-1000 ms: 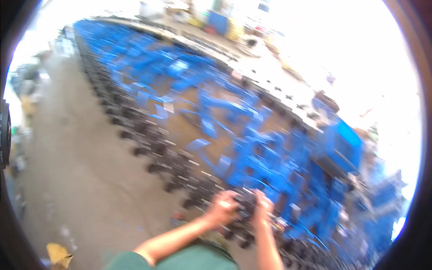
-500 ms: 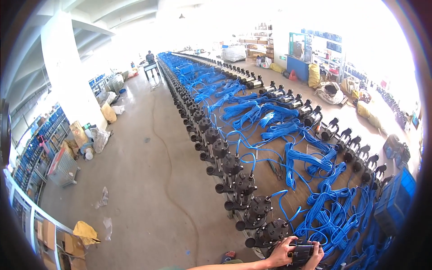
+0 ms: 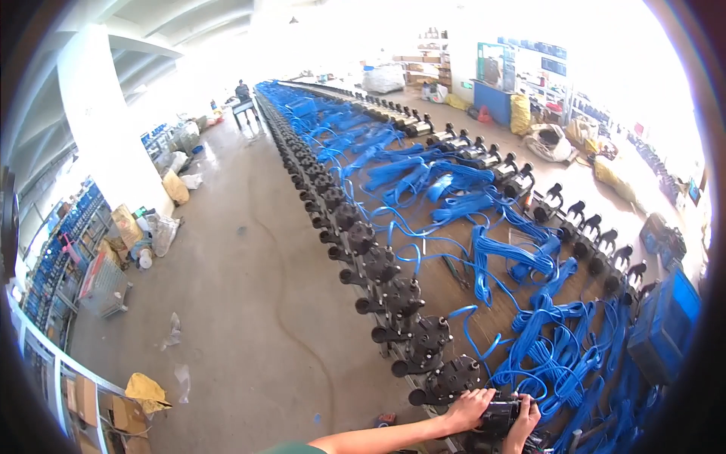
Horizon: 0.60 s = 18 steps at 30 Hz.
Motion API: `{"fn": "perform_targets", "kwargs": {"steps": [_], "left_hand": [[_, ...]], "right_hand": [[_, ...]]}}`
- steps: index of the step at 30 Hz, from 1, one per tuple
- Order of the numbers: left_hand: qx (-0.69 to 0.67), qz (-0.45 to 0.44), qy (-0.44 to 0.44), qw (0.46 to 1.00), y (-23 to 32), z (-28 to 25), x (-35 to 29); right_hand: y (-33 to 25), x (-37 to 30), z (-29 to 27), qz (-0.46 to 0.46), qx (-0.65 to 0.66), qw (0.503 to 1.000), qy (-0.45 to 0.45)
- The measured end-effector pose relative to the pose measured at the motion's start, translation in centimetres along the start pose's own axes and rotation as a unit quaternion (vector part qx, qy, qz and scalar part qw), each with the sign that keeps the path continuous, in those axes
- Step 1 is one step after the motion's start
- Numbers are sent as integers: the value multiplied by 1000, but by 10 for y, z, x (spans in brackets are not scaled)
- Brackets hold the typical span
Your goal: The person uses a mallet to secure components onto a row of black pumps and then sorts through metal rods in a blue crate to insert them into the pumps.
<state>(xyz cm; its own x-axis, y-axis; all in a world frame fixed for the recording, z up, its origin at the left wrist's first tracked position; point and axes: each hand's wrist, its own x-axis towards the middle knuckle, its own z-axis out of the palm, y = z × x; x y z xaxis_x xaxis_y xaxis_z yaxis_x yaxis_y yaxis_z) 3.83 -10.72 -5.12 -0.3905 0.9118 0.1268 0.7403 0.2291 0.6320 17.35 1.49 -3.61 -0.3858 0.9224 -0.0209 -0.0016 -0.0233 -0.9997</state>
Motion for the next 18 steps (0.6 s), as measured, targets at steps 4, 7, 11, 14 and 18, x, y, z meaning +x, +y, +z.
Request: {"fn": "perform_targets", "kwargs": {"steps": [4,7,11,14,18], "left_hand": [[95,-1,-49,994,16,-31,2],[73,-26,-56,995,20,-31,-14],[74,-41,-25,996,19,-22,-14],[-89,18,-29,995,-1,-19,-19],[-132,83,-25,987,-23,-20,-38]], "right_hand": [[-39,-3,23,53,-124,989,65],[-43,-3,24,53,-112,992,32],[-43,-7,27,0,-99,995,-19],[-33,-9,21,-9,-106,994,-6],[-38,-17,27,-19,-135,990,19]]}}
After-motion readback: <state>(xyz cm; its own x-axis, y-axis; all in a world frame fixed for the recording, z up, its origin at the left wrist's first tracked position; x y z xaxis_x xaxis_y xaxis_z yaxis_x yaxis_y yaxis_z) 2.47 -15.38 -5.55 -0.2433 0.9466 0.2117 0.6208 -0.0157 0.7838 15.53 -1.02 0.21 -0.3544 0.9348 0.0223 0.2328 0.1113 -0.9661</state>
